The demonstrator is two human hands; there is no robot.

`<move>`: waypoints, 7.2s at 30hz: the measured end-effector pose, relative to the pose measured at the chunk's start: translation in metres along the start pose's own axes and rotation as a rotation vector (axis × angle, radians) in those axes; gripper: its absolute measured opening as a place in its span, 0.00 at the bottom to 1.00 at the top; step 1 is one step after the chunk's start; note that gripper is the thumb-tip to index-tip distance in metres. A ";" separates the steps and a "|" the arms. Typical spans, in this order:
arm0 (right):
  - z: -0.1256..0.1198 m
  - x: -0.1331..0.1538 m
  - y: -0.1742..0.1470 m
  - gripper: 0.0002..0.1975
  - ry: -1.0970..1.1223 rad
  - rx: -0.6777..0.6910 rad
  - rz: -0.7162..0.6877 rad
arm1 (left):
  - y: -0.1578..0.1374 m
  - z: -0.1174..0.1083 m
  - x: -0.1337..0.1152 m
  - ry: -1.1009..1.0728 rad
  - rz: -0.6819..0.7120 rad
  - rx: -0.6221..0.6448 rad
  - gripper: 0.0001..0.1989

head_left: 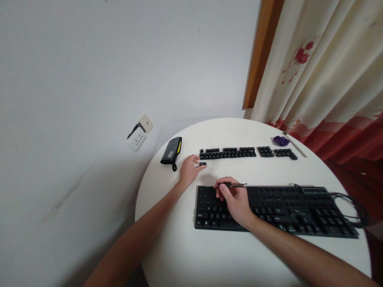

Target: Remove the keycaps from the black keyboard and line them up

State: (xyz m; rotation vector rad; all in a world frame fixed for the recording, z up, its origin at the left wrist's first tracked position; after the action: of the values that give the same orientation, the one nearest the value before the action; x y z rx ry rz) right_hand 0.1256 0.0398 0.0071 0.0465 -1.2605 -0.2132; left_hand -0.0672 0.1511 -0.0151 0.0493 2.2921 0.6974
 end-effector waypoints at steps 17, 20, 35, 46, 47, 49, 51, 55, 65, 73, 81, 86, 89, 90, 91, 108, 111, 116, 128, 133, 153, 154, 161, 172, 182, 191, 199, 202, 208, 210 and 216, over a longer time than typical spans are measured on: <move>0.001 0.000 -0.001 0.07 0.020 0.011 0.020 | 0.005 0.005 0.014 0.005 -0.075 -0.057 0.17; 0.001 -0.001 -0.001 0.07 0.024 0.016 0.021 | 0.005 0.005 0.015 0.003 -0.080 -0.053 0.17; 0.003 0.003 -0.001 0.08 0.016 0.037 0.015 | 0.005 0.006 0.012 -0.019 -0.113 -0.047 0.15; 0.004 0.005 -0.001 0.08 0.025 0.038 0.021 | 0.006 0.007 0.015 -0.036 -0.099 -0.064 0.15; 0.004 0.005 -0.001 0.08 0.026 0.035 0.023 | 0.006 0.007 0.015 -0.033 -0.101 -0.063 0.15; 0.004 0.005 -0.002 0.08 0.025 0.034 0.026 | 0.005 0.006 0.015 -0.031 -0.104 -0.061 0.15; 0.004 0.005 -0.001 0.08 0.018 0.035 0.025 | 0.005 0.006 0.015 -0.035 -0.103 -0.060 0.15; 0.004 0.007 0.000 0.08 0.008 0.027 0.024 | 0.006 0.004 0.012 -0.043 -0.102 -0.058 0.15; -0.001 0.006 -0.002 0.08 -0.298 0.168 -0.044 | -0.009 -0.018 -0.016 -0.282 -0.115 0.105 0.07; 0.015 0.017 -0.012 0.07 -0.517 0.431 -0.298 | -0.036 -0.013 -0.064 -0.296 0.035 0.560 0.11; 0.027 0.023 -0.021 0.09 -0.528 0.672 -0.359 | -0.043 -0.025 -0.085 -0.359 0.183 0.729 0.08; 0.028 0.024 -0.022 0.09 -0.573 0.689 -0.394 | -0.053 -0.033 -0.086 -0.446 0.147 1.040 0.04; 0.025 0.020 -0.017 0.08 -0.564 0.607 -0.361 | -0.057 -0.033 -0.085 -0.413 0.195 1.100 0.09; 0.024 0.018 -0.016 0.08 -0.555 0.579 -0.347 | -0.059 -0.032 -0.086 -0.403 0.223 1.109 0.10; 0.023 0.017 -0.015 0.08 -0.548 0.556 -0.334 | -0.061 -0.031 -0.086 -0.398 0.247 1.119 0.11; 0.009 0.001 0.001 0.14 -0.495 0.328 -0.052 | -0.067 -0.026 -0.090 -0.264 0.358 1.065 0.10; 0.001 -0.002 0.006 0.15 -0.501 0.227 -0.042 | -0.061 -0.030 -0.097 -0.263 0.380 0.983 0.06; -0.011 0.002 0.012 0.14 -0.449 0.010 -0.101 | -0.048 -0.034 -0.108 -0.298 0.356 0.724 0.07; -0.021 0.000 0.016 0.14 -0.468 -0.141 -0.090 | -0.057 -0.030 -0.119 -0.141 0.616 0.503 0.09; -0.020 0.000 0.017 0.14 -0.437 -0.138 -0.087 | -0.058 -0.031 -0.120 -0.017 0.707 0.432 0.08; -0.019 0.002 0.021 0.18 -0.287 -0.151 -0.031 | 0.013 0.013 -0.062 0.159 0.336 0.158 0.06; -0.019 0.002 0.021 0.18 -0.287 -0.152 -0.030 | 0.012 0.015 -0.059 0.169 0.326 0.156 0.06; -0.018 0.002 0.020 0.18 -0.294 -0.144 -0.031 | 0.004 0.013 -0.045 0.170 0.330 0.124 0.07; -0.018 0.003 0.020 0.18 -0.313 -0.136 -0.032 | 0.008 0.010 -0.043 0.214 0.241 0.040 0.24; -0.018 0.003 0.020 0.19 -0.326 -0.124 -0.028 | 0.013 0.007 -0.035 0.228 0.175 0.007 0.29; -0.017 0.004 0.019 0.18 -0.304 -0.124 -0.033 | 0.014 0.008 -0.029 0.237 0.150 0.008 0.29; -0.016 0.007 0.019 0.18 -0.293 -0.116 -0.045 | 0.015 0.007 -0.024 0.230 0.132 0.004 0.30; -0.015 0.007 0.018 0.17 -0.278 -0.116 -0.047 | 0.015 0.007 -0.023 0.223 0.133 0.005 0.30; -0.018 0.019 0.017 0.17 -0.270 -0.151 -0.066 | 0.017 0.003 -0.014 0.197 0.149 0.010 0.32; -0.018 0.028 0.018 0.17 -0.281 -0.138 -0.075 | 0.018 0.002 -0.008 0.181 0.151 0.024 0.33; -0.020 0.046 0.022 0.17 -0.335 -0.065 -0.126 | 0.022 0.002 0.012 0.100 0.149 0.024 0.37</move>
State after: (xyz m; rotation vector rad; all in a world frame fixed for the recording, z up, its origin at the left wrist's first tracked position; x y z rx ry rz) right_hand 0.1611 0.0512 0.0472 0.0348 -1.5848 -0.3826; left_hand -0.0781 0.1735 -0.0128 0.2026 2.4109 0.7635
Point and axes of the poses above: each hand's wrist, its own y-axis towards the middle knuckle, its own z-axis out of the palm, x = y × z, the point moved 6 cm from there along y, towards the middle knuckle, and after that the axes turned 13 degrees about -x, right-handed, at the moved point
